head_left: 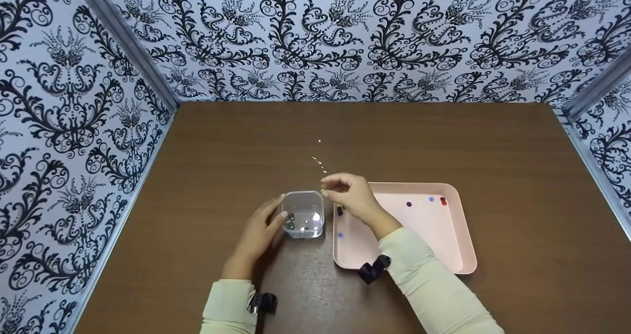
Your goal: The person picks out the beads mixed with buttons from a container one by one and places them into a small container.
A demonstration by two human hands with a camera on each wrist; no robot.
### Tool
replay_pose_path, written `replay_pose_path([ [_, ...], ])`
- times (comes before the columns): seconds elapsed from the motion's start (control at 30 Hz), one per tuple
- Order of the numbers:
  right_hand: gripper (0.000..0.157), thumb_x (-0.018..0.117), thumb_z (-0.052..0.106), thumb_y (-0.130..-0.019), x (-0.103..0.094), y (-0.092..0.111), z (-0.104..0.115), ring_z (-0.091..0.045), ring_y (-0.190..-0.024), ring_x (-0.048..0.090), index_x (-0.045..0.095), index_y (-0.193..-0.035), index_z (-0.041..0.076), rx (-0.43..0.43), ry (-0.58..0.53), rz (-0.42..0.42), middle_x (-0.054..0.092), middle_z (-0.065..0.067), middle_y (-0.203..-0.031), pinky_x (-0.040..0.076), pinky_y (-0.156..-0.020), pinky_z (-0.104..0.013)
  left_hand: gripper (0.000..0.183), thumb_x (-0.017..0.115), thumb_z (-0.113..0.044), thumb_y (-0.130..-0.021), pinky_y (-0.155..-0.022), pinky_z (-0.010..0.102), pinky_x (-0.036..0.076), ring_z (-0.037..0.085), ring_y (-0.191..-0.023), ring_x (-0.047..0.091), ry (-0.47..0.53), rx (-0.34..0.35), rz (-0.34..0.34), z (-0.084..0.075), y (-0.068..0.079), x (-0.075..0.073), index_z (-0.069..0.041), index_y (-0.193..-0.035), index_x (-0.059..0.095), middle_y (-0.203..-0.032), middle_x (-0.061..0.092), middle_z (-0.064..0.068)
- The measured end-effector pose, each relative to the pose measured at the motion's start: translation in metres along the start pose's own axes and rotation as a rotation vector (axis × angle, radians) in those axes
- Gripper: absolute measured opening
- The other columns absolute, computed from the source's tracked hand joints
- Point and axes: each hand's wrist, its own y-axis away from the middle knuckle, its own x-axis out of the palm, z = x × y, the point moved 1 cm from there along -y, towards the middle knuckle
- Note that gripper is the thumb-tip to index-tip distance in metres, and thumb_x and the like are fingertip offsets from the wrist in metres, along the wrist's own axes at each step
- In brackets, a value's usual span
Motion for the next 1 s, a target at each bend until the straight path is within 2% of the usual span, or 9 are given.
replay_pose_path([
  [0.17,0.025,0.07,-0.003,-0.079,0.002,0.0,0.0,-0.027,-0.088,0.067,0.068,-0.104,-0.009,-0.021,0.026,0.009,0.069,-0.022,-0.098,0.053,-0.072,-0.019,0.046,0.059,-0.026,-0.097,-0.112,0.052,0.03,0.036,-0.133,0.042,0.002,0.003,-0.003,0.0,0.0,0.0,-0.008,-0.139,0.053,-0.14,0.051,0.017],
  [0.4,0.025,0.072,-0.001,-0.081,0.004,0.0,0.001,-0.021,-0.086,0.067,0.068,-0.105,-0.007,-0.028,0.058,0.037,0.071,-0.018,-0.097,0.053,-0.075,-0.021,0.046,0.059,-0.027,-0.097,-0.112,0.052,0.029,0.036,-0.134,0.041,0.001,-0.007,-0.001,0.0,0.0,0.0,-0.009,-0.139,0.053,-0.14,0.051,0.017],
  [0.47,0.025,0.071,-0.002,-0.081,0.005,0.001,0.003,-0.026,-0.089,0.067,0.068,-0.106,-0.008,-0.02,0.069,0.046,0.07,-0.02,-0.098,0.053,-0.075,-0.021,0.047,0.058,-0.028,-0.097,-0.112,0.053,0.028,0.037,-0.134,0.04,0.005,-0.017,0.004,0.0,0.0,0.0,-0.009,-0.14,0.052,-0.141,0.05,0.017],
  [0.7,0.023,0.067,-0.005,-0.082,0.009,0.013,0.034,-0.033,-0.089,0.065,0.067,-0.104,-0.011,-0.028,0.088,0.074,0.069,-0.023,-0.098,0.051,-0.072,-0.019,0.047,0.058,-0.027,-0.097,-0.112,0.053,0.028,0.037,-0.135,0.039,0.006,-0.021,0.018,0.0,0.0,0.0,-0.01,-0.141,0.051,-0.142,0.049,0.017],
  [1.0,0.023,0.066,-0.006,-0.082,0.014,0.015,0.042,-0.038,-0.091,0.064,0.067,-0.104,-0.011,-0.025,0.084,0.089,0.068,-0.024,-0.098,0.052,-0.074,-0.018,0.047,0.058,-0.027,-0.097,-0.112,0.053,0.028,0.038,-0.135,0.039,-0.005,-0.032,0.011,0.0,-0.001,0.0,-0.01,-0.14,0.051,-0.142,0.049,0.018],
])
